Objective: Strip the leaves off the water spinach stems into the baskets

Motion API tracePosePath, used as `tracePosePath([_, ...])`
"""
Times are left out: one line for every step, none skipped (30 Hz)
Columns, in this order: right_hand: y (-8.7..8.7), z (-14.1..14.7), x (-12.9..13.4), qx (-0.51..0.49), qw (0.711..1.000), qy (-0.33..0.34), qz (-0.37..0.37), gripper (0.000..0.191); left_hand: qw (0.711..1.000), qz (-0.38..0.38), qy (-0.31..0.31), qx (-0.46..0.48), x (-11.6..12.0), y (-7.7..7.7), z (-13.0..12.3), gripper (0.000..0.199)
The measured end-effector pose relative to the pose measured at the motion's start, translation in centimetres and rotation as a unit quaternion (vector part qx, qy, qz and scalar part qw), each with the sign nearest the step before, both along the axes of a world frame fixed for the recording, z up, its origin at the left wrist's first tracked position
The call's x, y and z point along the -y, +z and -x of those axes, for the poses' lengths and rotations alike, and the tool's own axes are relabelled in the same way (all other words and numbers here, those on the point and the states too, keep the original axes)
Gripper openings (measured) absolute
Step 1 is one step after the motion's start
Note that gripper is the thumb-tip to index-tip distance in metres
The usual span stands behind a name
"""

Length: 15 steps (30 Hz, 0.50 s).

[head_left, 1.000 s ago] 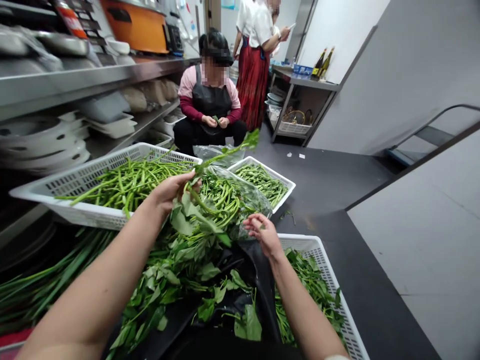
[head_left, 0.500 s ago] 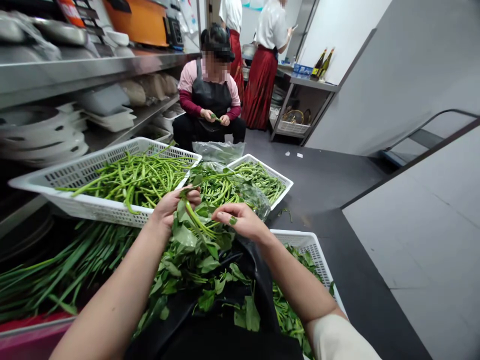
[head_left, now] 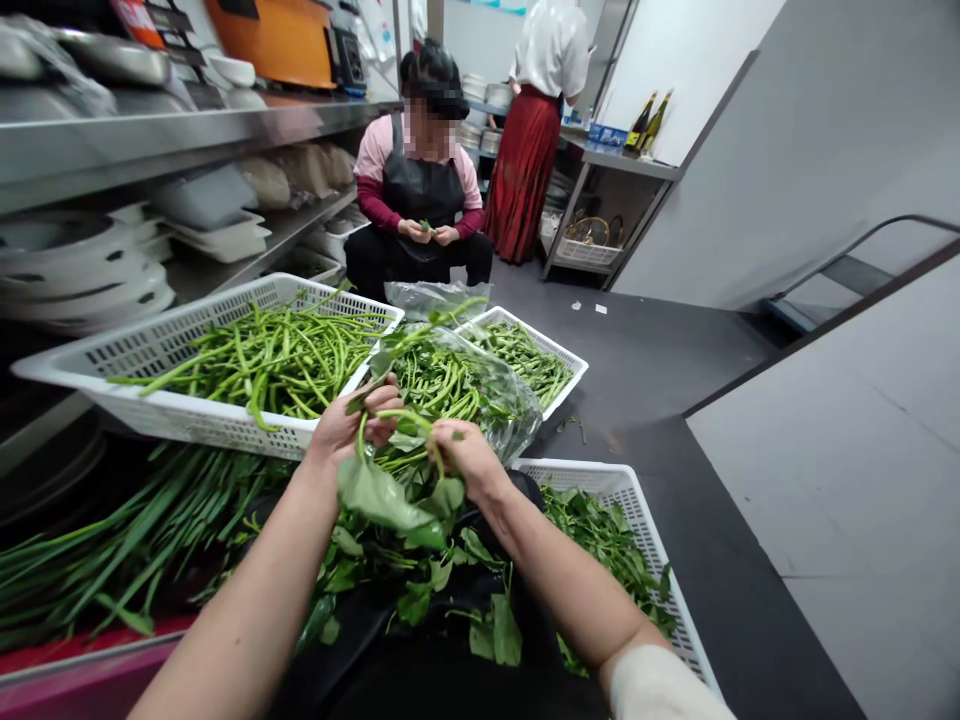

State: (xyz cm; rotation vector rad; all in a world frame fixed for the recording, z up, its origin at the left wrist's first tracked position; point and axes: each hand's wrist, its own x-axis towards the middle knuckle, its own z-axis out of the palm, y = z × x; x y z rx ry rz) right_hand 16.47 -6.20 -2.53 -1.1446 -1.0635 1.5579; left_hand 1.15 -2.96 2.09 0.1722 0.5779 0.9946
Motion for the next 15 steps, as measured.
tracePosePath([-0.5, -0.3, -0.2, -0.035, 0.996, -0.064, 0.041, 0.015, 1.0, -0.019, 0.013, 0.009, 0.2, -0.3, 0.1, 0.036])
tracePosePath([-0.8, -0.7, -0.4, -0.063, 0.989, -0.116, 0.069, 0.015, 0.999, -0.039, 0.023, 0.012, 0.4, -0.6, 0.2, 0.037])
tracePosePath([-1.1, -1.1, -0.4, -0.078, 0.983, -0.147, 0.076, 0.015, 0.998, -0.056, 0.03, 0.004, 0.6, -1.0, 0.2, 0.037])
tracePosePath([-1.3, -1.5, -0.3, -0.078, 0.983, -0.155, 0.063, 0.016, 0.997, -0.069, 0.034, -0.018, 0.8, -1.3, 0.1, 0.036])
tracePosePath([-1.3, -1.8, 0.0, -0.065, 0.987, -0.144, 0.038, 0.017, 0.995, -0.077, 0.033, -0.052, 1.0, -1.6, -0.1, 0.032])
tracePosePath([-1.2, -2.0, 0.3, -0.043, 0.992, -0.115, 0.01, 0.017, 0.992, -0.085, 0.035, -0.09, 1.2, -1.9, -0.3, 0.027])
tracePosePath([-1.0, -2.1, 0.7, -0.014, 0.997, -0.078, -0.017, 0.018, 0.987, -0.092, 0.036, -0.126, 1.4, -2.1, -0.6, 0.021])
tracePosePath([-0.9, -2.1, 1.1, 0.019, 0.998, -0.043, -0.041, 0.02, 0.982, -0.098, 0.035, -0.156, 1.6, -2.3, -1.0, 0.015])
tracePosePath([-0.7, -2.0, 1.4, 0.053, 0.996, -0.016, -0.064, 0.021, 0.979, -0.102, 0.031, -0.175, 1.8, -2.4, -1.3, 0.01])
tracePosePath([-0.7, -1.9, 1.5, 0.082, 0.993, 0.0, -0.083, 0.022, 0.977, -0.103, 0.025, -0.184, 2.0, -2.5, -1.7, 0.006])
tracePosePath([-0.7, -1.9, 1.4, 0.102, 0.99, 0.006, -0.094, 0.023, 0.978, -0.101, 0.021, -0.181, 2.2, -2.7, -1.9, 0.003])
tracePosePath([-0.9, -1.8, 1.2, 0.102, 0.991, -0.002, -0.086, 0.022, 0.981, -0.097, 0.02, -0.17, 2.3, -2.8, -2.2, 0.003])
tracePosePath([-1.2, -1.8, 0.9, 0.084, 0.994, -0.021, -0.061, 0.021, 0.984, -0.092, 0.023, -0.154, 2.5, -2.9, -2.4, 0.011])
tracePosePath([-1.6, -1.8, 0.5, 0.054, 0.997, -0.045, -0.026, 0.021, 0.986, -0.089, 0.026, -0.136, 2.6, -3.1, -2.5, 0.019])
tracePosePath([-2.0, -1.9, 0.1, 0.02, 0.998, -0.066, 0.009, 0.021, 0.988, -0.089, 0.024, -0.121, 2.7, -3.3, -2.6, 0.027])
